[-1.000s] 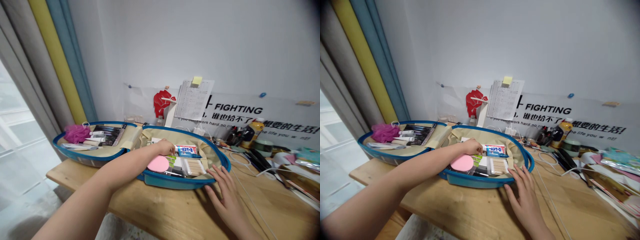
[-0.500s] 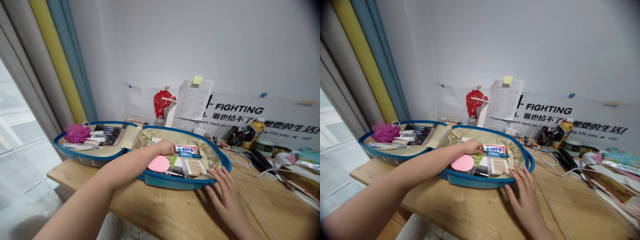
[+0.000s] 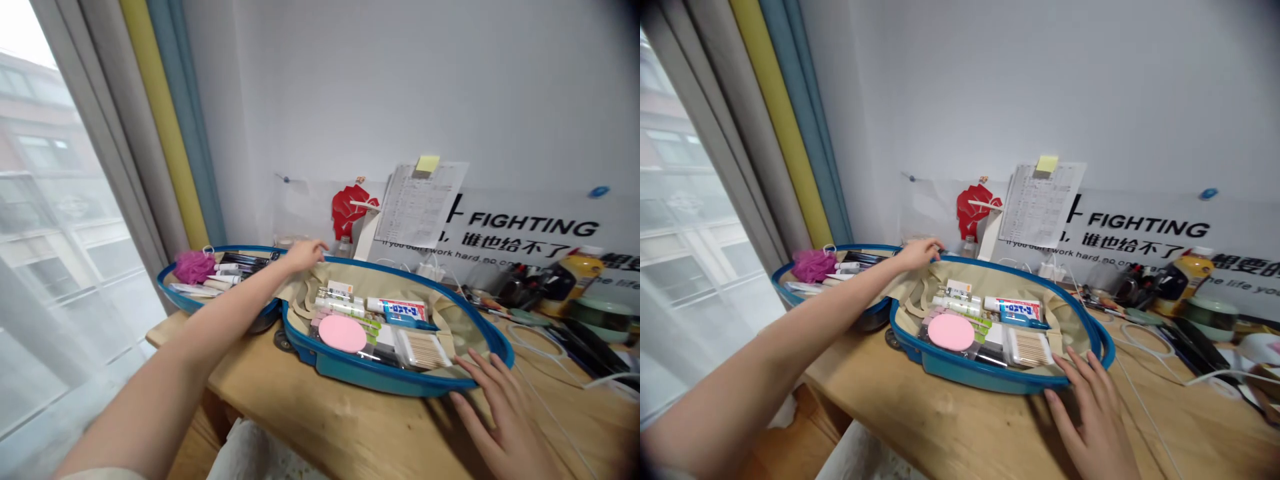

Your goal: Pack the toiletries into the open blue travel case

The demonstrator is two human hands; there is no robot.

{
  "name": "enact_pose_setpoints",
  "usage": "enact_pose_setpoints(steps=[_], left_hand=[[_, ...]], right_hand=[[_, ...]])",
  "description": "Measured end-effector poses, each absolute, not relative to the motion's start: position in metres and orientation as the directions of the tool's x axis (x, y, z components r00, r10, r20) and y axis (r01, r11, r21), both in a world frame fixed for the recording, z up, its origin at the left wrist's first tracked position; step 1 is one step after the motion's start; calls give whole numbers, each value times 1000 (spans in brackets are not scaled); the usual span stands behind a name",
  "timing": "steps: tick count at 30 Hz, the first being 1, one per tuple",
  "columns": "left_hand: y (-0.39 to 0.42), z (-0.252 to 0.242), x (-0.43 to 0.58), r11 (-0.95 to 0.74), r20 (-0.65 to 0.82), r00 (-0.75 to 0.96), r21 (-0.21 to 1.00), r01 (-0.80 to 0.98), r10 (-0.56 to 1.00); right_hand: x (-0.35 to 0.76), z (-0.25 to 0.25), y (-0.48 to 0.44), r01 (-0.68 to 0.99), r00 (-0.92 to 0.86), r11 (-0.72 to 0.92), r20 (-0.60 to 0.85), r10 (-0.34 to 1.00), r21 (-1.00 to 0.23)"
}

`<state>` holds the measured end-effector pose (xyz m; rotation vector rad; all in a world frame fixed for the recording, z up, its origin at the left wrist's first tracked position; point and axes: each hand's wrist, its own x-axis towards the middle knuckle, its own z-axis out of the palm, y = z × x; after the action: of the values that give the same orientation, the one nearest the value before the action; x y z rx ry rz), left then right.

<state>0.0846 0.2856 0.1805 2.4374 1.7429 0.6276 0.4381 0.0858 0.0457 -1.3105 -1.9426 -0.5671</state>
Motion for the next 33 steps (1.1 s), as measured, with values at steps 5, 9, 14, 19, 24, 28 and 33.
enact_pose_setpoints(steps=[5,9,14,19,24,28,33], left_hand=[[280,176,-42,-52,253,2,190,980,967],[265,160,-120,88,155,-94,43,995,983],[253,139,-165,80,15,-78,-131,988,997],[259,126,-176,-10,-52,-2,-245,969,999],[268,122,-176,-95,-71,75,-342,935,995],[269,120,-175,-132,-65,116,-403,906,991],[264,127,-173,-127,-23,130,-435,891,991]], right_hand=[[439,44,87,917,-235,398,770,593,-27],[440,41,90,914,-220,403,777,590,-48],[439,40,92,905,-202,419,791,577,-74],[440,42,93,906,-226,420,791,569,-43],[441,44,92,914,-262,406,788,557,16],[440,44,90,917,-241,399,780,578,-12],[440,44,90,922,-260,386,770,582,19]])
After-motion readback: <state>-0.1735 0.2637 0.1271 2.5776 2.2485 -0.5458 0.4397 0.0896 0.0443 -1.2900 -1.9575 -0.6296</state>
